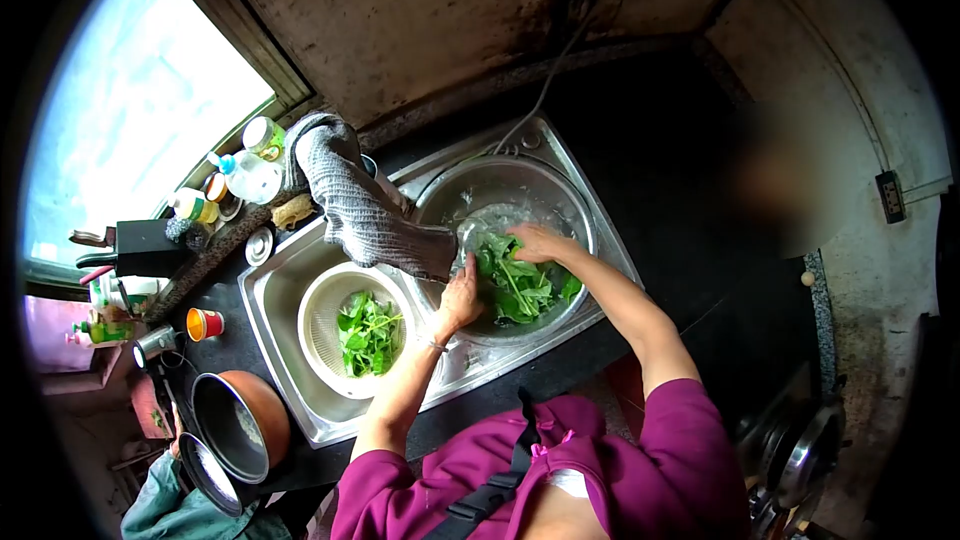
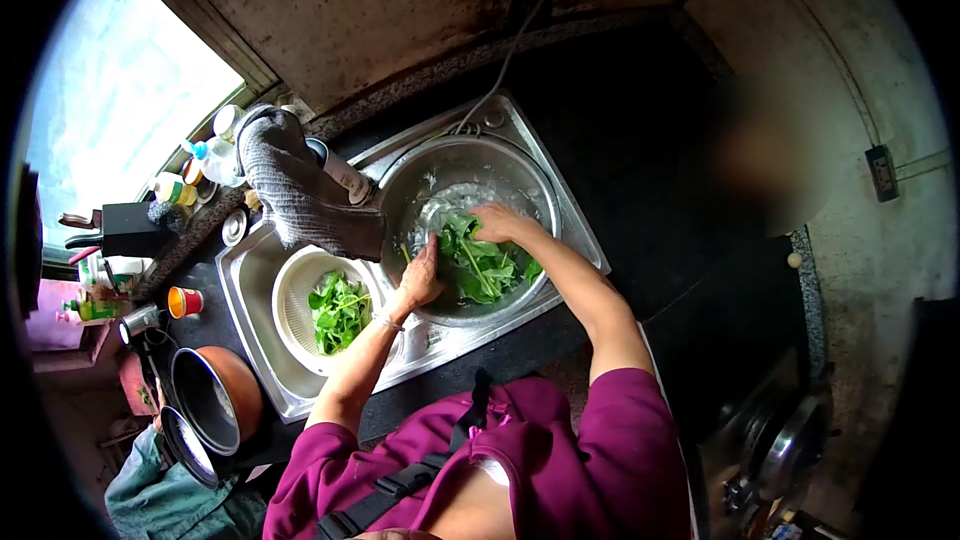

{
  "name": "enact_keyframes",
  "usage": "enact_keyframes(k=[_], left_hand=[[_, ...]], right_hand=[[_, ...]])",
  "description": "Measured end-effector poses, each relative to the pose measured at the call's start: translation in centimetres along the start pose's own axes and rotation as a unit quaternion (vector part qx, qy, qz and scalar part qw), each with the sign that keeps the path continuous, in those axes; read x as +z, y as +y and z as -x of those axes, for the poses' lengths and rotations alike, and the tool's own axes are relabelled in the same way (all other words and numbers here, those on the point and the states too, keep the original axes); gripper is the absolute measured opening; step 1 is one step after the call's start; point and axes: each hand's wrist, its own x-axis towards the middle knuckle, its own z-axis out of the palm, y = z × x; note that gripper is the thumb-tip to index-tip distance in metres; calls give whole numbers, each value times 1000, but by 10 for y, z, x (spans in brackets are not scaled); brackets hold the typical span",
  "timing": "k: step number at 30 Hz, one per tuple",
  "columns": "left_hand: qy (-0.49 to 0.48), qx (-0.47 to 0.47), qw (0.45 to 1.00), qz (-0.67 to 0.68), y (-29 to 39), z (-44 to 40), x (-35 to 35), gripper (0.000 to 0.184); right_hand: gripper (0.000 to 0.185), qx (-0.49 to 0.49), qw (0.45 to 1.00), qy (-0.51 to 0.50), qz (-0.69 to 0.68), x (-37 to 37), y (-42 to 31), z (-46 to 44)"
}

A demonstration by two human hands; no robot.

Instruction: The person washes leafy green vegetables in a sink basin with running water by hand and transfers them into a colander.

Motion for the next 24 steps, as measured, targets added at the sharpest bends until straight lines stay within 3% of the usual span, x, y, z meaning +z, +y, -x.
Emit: enact_keyframes(k=[1, 3, 4, 5, 7, 8, 10, 12, 14, 15, 17, 22, 24], left_hand=[[-6, -33, 999, 40, 2, -3, 3, 104], [28, -83, 984, 156, 14, -4, 3, 85], [28, -81, 984, 157, 18, -7, 6, 85], [25, -89, 938, 334, 22, -11, 8, 80], [-35, -137, 787, 601, 22, -19, 15, 80], [-36, -136, 787, 600, 32, -18, 5, 80], [-60, -137, 680, 718, 58, -8, -21, 88], [-17, -97, 773, 627, 64, -8, -20, 96], [-1, -68, 772, 632, 72, -5, -31, 99], [0, -66, 773, 631, 71, -7, -34, 99], [10, 7, 820, 572, 67, -11, -39, 99], [39, 62, 825, 560, 76, -17, -61, 92], [45, 49, 795, 603, 82, -15, -70, 90]], right_hand=[[63, 2, 1000, -2, 2, 6, 6, 5], [54, -28, 989, 29, -145, 20, 9, 20], [52, 0, 981, 59, -185, 31, 6, 25], [51, 4, 967, 51, -250, 43, 7, 22], [48, -8, 910, 43, -412, 55, -5, 27], [48, -7, 910, 45, -413, 57, -11, 29], [46, 22, 799, 56, -598, 62, -23, 31], [46, 13, 779, 59, -624, 58, -33, 31], [49, 52, 730, 75, -677, 56, -38, 31], [42, 25, 729, 75, -680, 51, -41, 30], [42, -12, 718, 61, -694, 27, -55, 49], [45, -100, 661, 44, -742, -1, -74, 69], [45, -120, 641, 23, -758, -6, -73, 74]])
